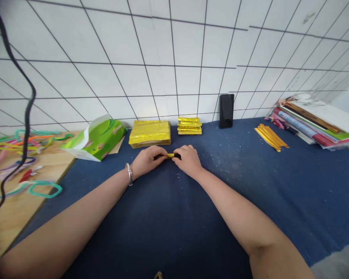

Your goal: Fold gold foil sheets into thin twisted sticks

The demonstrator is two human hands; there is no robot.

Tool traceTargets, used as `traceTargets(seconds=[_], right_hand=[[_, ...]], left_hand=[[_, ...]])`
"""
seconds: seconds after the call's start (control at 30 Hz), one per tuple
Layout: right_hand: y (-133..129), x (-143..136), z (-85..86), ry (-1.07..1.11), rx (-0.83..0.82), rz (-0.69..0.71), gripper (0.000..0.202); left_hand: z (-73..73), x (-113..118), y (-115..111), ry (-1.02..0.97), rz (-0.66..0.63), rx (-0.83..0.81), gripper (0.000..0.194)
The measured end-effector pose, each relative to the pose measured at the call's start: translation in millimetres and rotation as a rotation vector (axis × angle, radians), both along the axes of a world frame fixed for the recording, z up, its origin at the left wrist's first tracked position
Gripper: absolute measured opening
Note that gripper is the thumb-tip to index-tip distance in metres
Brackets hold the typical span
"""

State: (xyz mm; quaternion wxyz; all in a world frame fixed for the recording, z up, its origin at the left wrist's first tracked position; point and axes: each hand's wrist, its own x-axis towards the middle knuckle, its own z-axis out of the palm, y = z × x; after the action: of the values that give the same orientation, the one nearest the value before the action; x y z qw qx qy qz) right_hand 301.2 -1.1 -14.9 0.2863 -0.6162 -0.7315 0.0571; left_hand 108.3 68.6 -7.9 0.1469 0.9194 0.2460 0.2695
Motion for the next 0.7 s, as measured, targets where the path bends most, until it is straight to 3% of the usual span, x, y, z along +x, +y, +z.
traceTargets(seconds=[0.3, 0.47, 0.7], right_hand=[[-2.6, -0.6, 6.2, 0.247, -0.015, 0.026, 0.019], [-5.2, -4.2, 5.6, 0.469, -0.044, 0.062, 0.022], [-7.2, -8.0, 4.7, 0.535, -0.061, 0.064, 0.020]], left_hand=[[-2.6, 0.9, -1.0, -0.216, 0.077, -0.185, 0.011], [0.9, 3.7, -6.7, -0.238, 0.102, -0.249, 0.014], [2.8, 5.5, -10.7, -0.255, 0.076, -0.267, 0.015]])
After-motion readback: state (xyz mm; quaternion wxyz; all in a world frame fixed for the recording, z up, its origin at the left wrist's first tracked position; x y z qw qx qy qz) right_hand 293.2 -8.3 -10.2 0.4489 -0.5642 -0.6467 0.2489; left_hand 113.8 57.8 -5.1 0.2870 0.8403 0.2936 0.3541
